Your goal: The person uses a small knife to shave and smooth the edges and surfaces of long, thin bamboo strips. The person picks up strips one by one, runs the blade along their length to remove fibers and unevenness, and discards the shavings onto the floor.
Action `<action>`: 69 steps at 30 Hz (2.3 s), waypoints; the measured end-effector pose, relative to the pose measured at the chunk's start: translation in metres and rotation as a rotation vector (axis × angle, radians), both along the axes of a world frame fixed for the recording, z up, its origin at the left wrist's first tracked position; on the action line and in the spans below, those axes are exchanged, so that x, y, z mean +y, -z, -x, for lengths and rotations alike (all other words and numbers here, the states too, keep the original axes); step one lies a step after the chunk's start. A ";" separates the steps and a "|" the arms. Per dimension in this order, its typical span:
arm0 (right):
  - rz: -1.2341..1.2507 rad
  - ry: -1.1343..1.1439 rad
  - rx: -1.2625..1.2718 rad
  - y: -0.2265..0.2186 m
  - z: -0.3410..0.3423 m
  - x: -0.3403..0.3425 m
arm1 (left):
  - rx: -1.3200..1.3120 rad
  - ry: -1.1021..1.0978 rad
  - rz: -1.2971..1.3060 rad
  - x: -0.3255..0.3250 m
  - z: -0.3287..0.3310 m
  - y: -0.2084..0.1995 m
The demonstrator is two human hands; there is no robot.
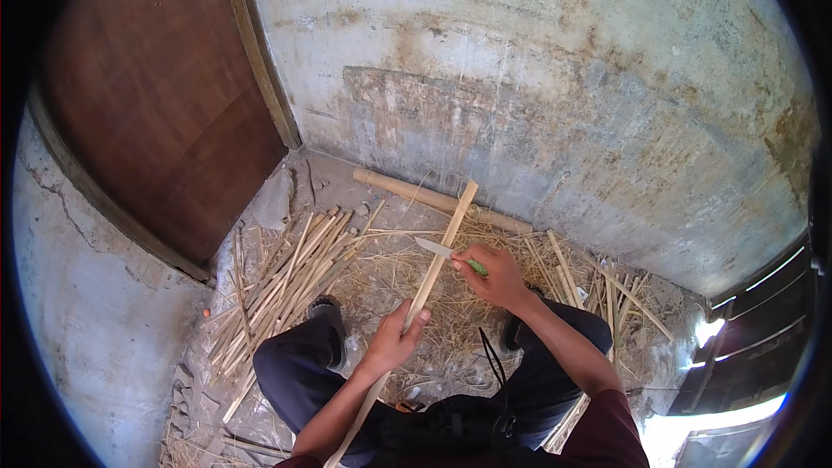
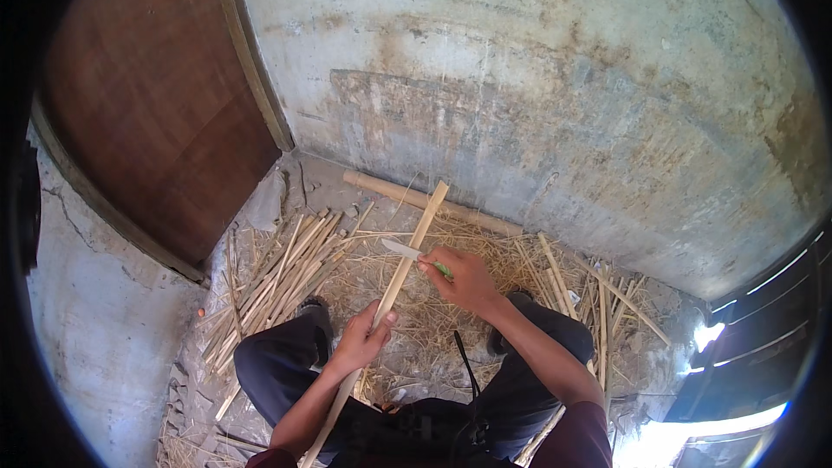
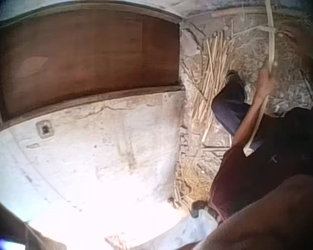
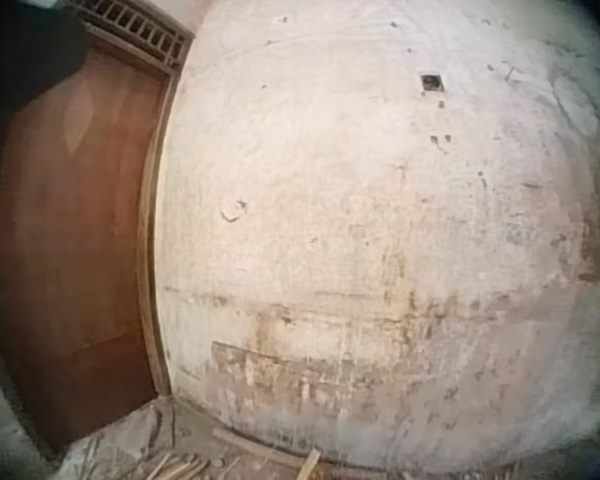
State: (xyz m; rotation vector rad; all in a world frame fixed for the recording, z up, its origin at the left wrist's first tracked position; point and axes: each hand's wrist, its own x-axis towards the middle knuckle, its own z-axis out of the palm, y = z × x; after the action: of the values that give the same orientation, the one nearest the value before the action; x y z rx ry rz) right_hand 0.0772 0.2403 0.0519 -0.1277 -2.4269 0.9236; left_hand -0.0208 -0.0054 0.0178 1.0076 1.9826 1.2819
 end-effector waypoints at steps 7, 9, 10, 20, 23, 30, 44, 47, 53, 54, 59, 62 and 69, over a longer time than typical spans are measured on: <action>0.027 -0.085 0.018 0.008 0.004 -0.002 | 0.074 -0.048 -0.013 0.002 -0.005 0.004; 0.015 -0.114 0.014 0.009 0.006 -0.004 | 0.316 -0.095 -0.061 0.003 -0.010 0.012; 0.018 -0.118 0.012 0.009 0.006 -0.005 | 0.314 -0.098 -0.057 0.002 -0.011 0.013; 0.250 0.216 -0.109 0.005 0.007 0.053 | 0.483 -0.046 0.290 -0.009 -0.023 0.016; 0.205 0.162 -0.050 0.019 0.001 0.068 | 0.470 -0.039 0.301 -0.001 -0.026 0.015; 0.247 0.056 -0.239 0.007 0.002 0.032 | 0.522 -0.095 0.305 0.000 -0.021 0.014; 0.240 0.076 -0.044 0.023 0.013 0.059 | 0.488 -0.014 0.272 -0.008 -0.023 0.004; 0.251 0.158 -0.016 0.026 0.011 0.076 | 0.501 0.008 0.280 -0.011 -0.028 0.012; -0.064 0.205 0.053 0.018 0.007 0.070 | 0.432 0.000 0.313 -0.005 -0.025 0.007; -0.341 0.273 0.004 0.011 0.008 0.065 | 0.386 -0.003 0.300 -0.005 -0.023 0.005; -0.462 0.316 0.141 0.006 0.007 0.053 | 0.439 -0.048 0.262 -0.001 -0.021 0.001; -0.259 0.246 0.140 0.004 0.005 0.043 | 0.455 -0.075 0.234 -0.002 -0.017 0.005; -0.069 -0.068 -0.021 0.006 0.002 0.022 | 0.456 -0.067 0.244 -0.001 -0.019 0.008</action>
State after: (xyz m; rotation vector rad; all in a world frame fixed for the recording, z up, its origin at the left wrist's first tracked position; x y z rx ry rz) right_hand 0.0749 0.2627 0.0458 -0.0299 -2.4925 0.8711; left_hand -0.0016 -0.0061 0.0102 1.1960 2.4602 0.8618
